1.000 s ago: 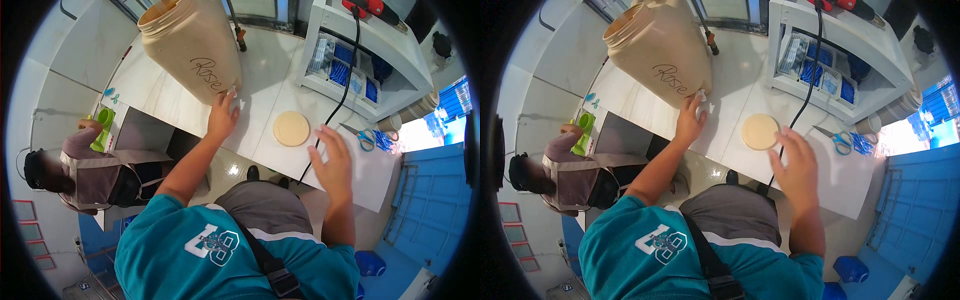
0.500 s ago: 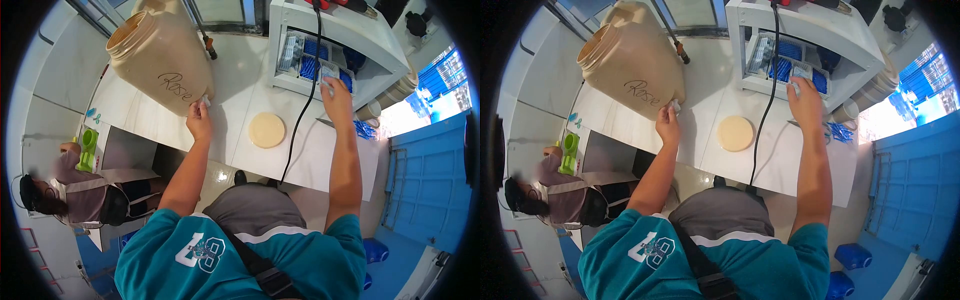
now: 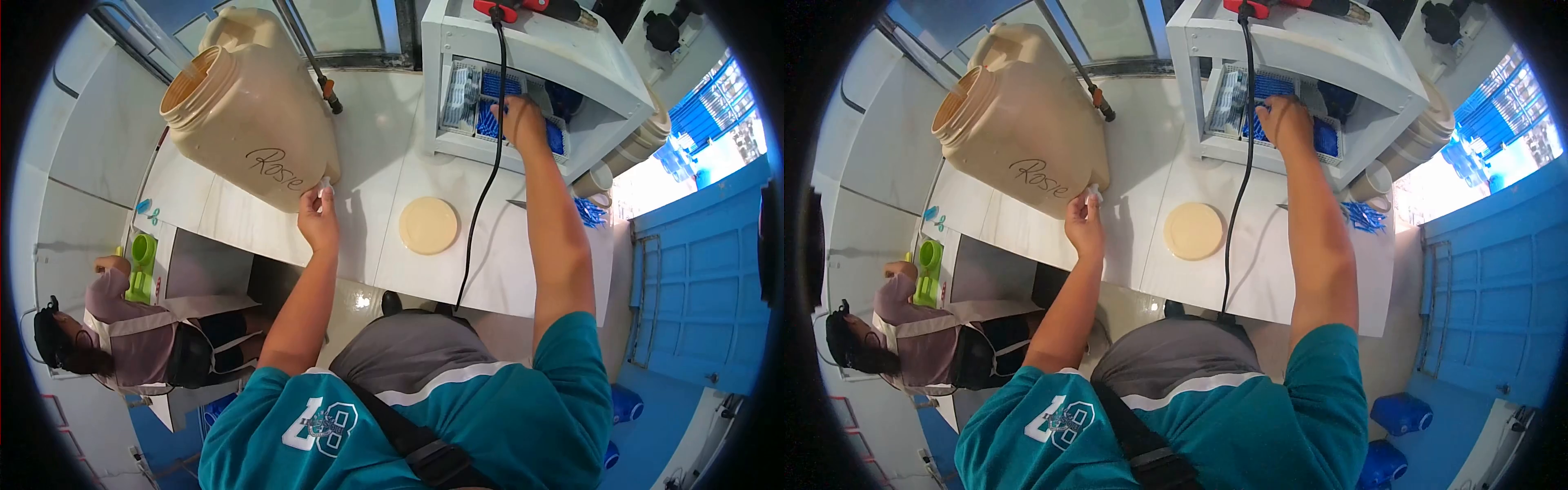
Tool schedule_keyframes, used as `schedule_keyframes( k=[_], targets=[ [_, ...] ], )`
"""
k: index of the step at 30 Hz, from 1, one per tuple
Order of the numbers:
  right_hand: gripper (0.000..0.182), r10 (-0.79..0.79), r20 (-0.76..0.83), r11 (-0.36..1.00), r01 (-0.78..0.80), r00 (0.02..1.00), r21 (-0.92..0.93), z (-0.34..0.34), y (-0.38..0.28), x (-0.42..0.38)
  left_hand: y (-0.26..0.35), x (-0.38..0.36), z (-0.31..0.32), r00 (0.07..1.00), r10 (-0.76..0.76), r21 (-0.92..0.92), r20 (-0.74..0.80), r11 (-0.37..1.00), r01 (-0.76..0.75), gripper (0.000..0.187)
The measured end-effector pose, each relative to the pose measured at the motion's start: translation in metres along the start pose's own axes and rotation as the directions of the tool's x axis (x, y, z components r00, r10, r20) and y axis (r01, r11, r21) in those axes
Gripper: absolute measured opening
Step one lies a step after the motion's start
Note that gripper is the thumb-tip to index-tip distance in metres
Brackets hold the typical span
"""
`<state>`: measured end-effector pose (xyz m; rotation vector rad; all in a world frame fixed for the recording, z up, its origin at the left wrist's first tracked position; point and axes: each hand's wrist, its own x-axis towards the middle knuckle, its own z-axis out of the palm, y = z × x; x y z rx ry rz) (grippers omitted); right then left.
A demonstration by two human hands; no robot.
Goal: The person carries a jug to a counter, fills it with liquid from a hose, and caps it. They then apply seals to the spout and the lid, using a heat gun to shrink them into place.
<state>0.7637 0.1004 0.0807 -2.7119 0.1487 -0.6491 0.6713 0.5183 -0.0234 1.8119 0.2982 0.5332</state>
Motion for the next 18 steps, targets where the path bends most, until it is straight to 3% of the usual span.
schedule_keyframes(
  k=[2, 3, 5, 8, 10, 15, 18],
  targets=[
    [0.042, 0.107, 0.190, 0.969, -0.059, 0.976, -0.240, 0.002, -0.007, 0.004, 0.000, 0.000, 0.002, 1.000, -0.009, -0.032, -0.003, 0.999, 0.009, 0.033],
    [0.042, 0.108, 0.187, 0.968, -0.061, 0.976, -0.242, 0.004, -0.012, 0.006, 0.003, -0.002, 0.002, 1.000, 0.007, -0.044, 0.000, 0.999, -0.007, 0.034],
    [0.042, 0.263, 0.363, 0.910, -0.104, 0.894, -0.402, 0.006, -0.020, 0.009, 0.009, -0.008, 0.000, 1.000, 0.025, -0.056, 0.007, 0.998, -0.024, 0.036],
    [0.036, 0.271, 0.381, 0.902, -0.096, 0.884, -0.420, 0.020, -0.015, 0.004, 0.023, -0.023, -0.010, 0.999, 0.043, -0.038, 0.017, 0.998, -0.042, 0.042],
    [0.034, 0.269, 0.363, 0.904, -0.103, 0.892, -0.416, 0.029, -0.012, 0.001, 0.029, -0.033, -0.020, 0.994, -0.041, -0.061, 0.101, 0.997, 0.048, 0.050],
    [0.029, 0.253, 0.277, 0.917, -0.138, 0.927, -0.375, 0.031, -0.009, -0.003, 0.027, -0.047, -0.038, 0.978, -0.057, -0.104, 0.200, 0.991, 0.079, 0.051],
    [0.027, 0.291, 0.243, 0.873, -0.154, 0.925, -0.463, 0.046, -0.006, 0.001, 0.035, -0.051, -0.041, 0.968, -0.048, -0.128, 0.247, 0.988, 0.082, 0.051]
  ],
)
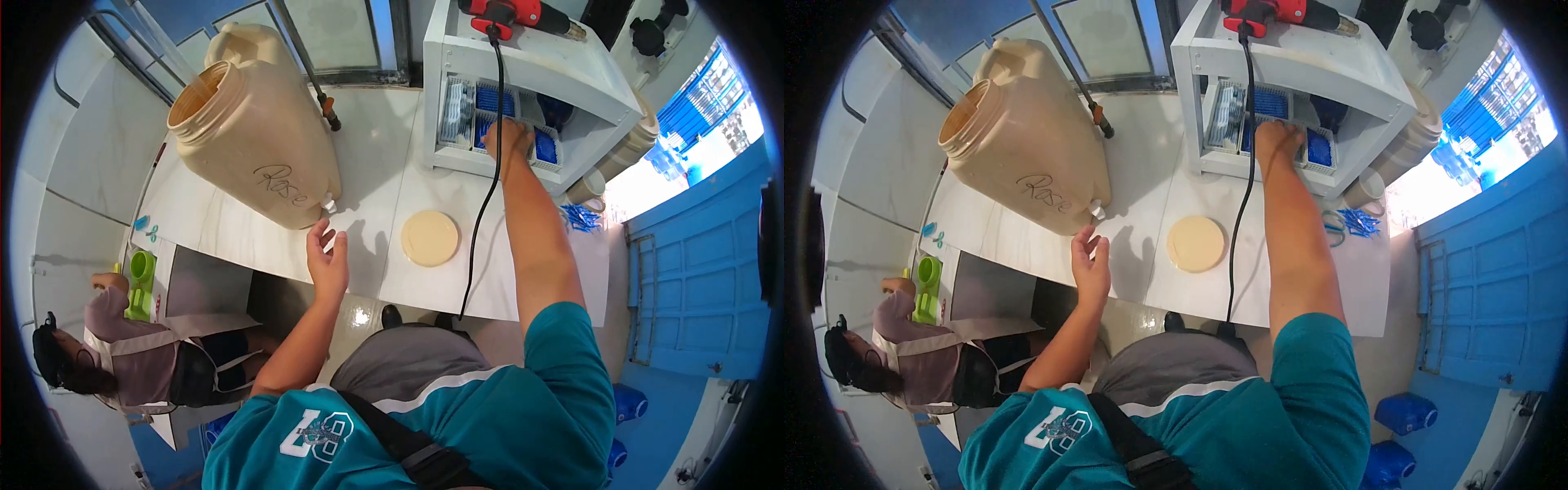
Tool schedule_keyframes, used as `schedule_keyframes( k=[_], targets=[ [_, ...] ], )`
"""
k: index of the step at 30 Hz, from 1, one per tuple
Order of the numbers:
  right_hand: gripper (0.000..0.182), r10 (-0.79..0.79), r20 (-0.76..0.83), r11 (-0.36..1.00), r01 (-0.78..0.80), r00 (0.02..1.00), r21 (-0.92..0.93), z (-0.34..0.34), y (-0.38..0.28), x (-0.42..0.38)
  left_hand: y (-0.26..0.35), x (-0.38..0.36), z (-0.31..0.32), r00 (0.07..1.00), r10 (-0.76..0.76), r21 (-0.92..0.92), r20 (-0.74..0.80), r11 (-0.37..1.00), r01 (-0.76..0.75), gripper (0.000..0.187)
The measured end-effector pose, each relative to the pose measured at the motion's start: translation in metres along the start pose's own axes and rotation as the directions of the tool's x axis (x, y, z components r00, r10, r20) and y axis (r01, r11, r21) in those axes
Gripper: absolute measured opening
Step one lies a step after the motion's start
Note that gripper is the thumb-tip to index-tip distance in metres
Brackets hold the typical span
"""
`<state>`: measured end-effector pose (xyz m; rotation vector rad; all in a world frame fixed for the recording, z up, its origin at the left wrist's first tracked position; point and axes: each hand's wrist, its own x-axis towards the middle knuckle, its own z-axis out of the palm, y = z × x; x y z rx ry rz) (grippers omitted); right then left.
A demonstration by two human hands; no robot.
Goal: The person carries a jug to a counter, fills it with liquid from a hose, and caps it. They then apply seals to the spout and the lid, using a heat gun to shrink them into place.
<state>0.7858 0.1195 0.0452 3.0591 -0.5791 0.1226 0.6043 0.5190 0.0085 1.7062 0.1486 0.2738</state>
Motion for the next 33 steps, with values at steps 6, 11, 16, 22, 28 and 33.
schedule_keyframes(
  k=[6, 11, 16, 22, 28, 33],
  targets=[
    [0.021, 0.109, -0.100, 0.962, -0.079, 0.989, 0.263, -0.023, 0.009, -0.014, 0.027, -0.007, 0.000, 0.991, 0.059, -0.087, 0.122, 0.995, -0.049, 0.049],
    [0.024, 0.366, -0.328, 0.377, 0.183, 0.871, 0.908, -0.036, 0.061, -0.059, 0.051, -0.007, -0.014, 0.914, 0.048, -0.254, 0.403, 0.965, 0.062, 0.046],
    [0.018, 0.080, 0.038, -0.638, 0.022, 0.996, 0.770, -0.083, 0.047, -0.206, 0.086, -0.006, -0.001, 0.751, 0.073, -0.294, 0.657, 0.941, 0.166, 0.050],
    [0.022, -0.398, 0.157, -0.748, -0.419, 0.904, 0.514, -0.080, -0.060, -0.298, 0.120, -0.014, 0.041, 0.508, 0.101, -0.331, 0.855, 0.861, 0.385, 0.052],
    [0.028, -0.337, 0.222, -0.551, -0.383, 0.915, 0.741, -0.075, -0.056, -0.312, 0.102, -0.018, 0.055, 0.552, 0.077, -0.379, 0.830, 0.803, 0.459, 0.030],
    [0.024, -0.229, 0.067, -0.014, -0.073, 0.971, 0.997, -0.082, -0.054, -0.307, 0.092, -0.021, 0.058, 0.710, 0.095, -0.442, 0.698, 0.837, 0.322, 0.021]
  ],
)
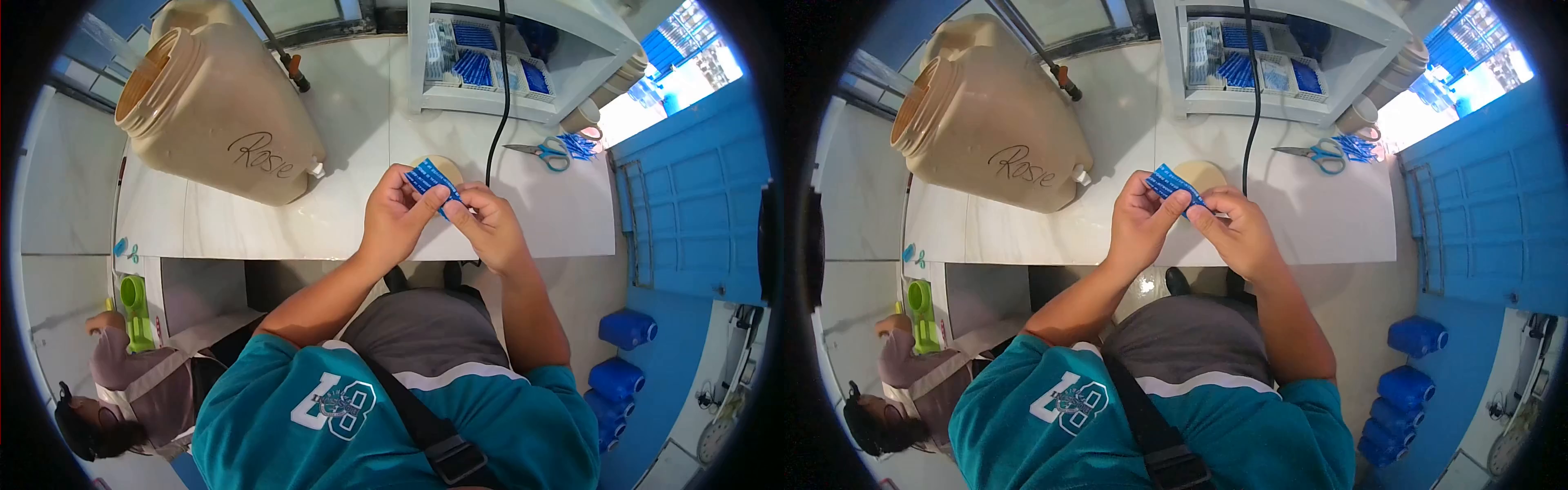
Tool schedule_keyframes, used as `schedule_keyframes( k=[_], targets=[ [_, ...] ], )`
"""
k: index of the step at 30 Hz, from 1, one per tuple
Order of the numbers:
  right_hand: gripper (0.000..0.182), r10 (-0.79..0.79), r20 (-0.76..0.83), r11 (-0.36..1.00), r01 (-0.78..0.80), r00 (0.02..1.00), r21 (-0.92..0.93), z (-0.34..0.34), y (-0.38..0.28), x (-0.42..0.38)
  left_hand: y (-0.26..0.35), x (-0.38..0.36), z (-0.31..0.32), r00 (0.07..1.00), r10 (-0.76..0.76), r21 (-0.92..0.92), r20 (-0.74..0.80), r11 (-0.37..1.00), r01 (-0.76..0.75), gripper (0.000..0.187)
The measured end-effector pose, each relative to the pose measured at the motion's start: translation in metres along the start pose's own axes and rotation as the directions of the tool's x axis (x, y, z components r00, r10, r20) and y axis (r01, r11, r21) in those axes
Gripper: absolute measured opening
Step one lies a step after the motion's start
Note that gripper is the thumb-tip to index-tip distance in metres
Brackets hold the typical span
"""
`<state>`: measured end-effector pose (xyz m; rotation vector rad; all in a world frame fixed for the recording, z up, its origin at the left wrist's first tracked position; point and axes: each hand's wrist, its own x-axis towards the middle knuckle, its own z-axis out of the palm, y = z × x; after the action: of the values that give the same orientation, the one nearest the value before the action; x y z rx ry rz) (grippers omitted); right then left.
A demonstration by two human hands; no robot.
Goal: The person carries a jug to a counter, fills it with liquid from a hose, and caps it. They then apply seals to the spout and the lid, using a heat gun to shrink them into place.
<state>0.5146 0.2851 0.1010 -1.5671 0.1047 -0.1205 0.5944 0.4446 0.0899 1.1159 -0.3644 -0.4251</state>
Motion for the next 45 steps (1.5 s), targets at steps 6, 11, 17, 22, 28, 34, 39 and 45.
schedule_keyframes(
  k=[6, 11, 17, 22, 28, 34, 39, 45],
  targets=[
    [0.026, -0.078, 0.004, 0.954, 0.076, 0.997, -0.292, -0.002, 0.005, 0.010, 0.004, -0.003, -0.010, 0.994, -0.018, 0.414, -0.108, 0.908, 0.061, 0.020],
    [0.022, 0.074, 0.258, 0.969, -0.130, 0.963, 0.210, -0.017, 0.008, 0.026, -0.001, -0.013, 0.004, 0.983, -0.080, 0.243, -0.167, 0.963, 0.119, 0.020],
    [0.016, 0.062, 0.251, 0.950, -0.134, 0.966, 0.282, -0.033, 0.020, 0.035, -0.004, -0.027, 0.030, 0.939, -0.055, 0.168, -0.340, 0.979, 0.118, 0.023],
    [0.015, 0.043, 0.443, 0.931, -0.197, 0.895, 0.308, -0.044, 0.029, 0.033, -0.026, -0.037, 0.028, 0.862, 0.250, 0.354, -0.441, 0.931, -0.089, 0.023],
    [0.023, 0.047, 0.557, 0.957, -0.197, 0.829, 0.212, -0.042, 0.044, 0.035, -0.036, -0.050, 0.035, 0.849, 0.393, 0.582, -0.353, 0.803, -0.130, 0.015],
    [0.029, 0.150, 0.547, 0.973, -0.221, 0.824, 0.065, -0.021, 0.036, 0.036, -0.017, -0.053, 0.026, 0.740, -0.274, -0.017, -0.614, 0.942, 0.335, 0.017],
    [0.039, -0.378, 0.345, 0.865, 0.460, 0.859, -0.198, -0.032, -0.018, 0.070, -0.013, -0.046, -0.020, 0.606, -0.105, 0.055, -0.788, 0.969, 0.239, 0.018],
    [0.041, -0.706, 0.036, 0.506, 0.538, 0.708, -0.674, -0.101, -0.170, 0.220, -0.025, -0.042, -0.093, 0.429, 0.149, 0.265, -0.891, 0.938, 0.224, 0.036]
  ],
)
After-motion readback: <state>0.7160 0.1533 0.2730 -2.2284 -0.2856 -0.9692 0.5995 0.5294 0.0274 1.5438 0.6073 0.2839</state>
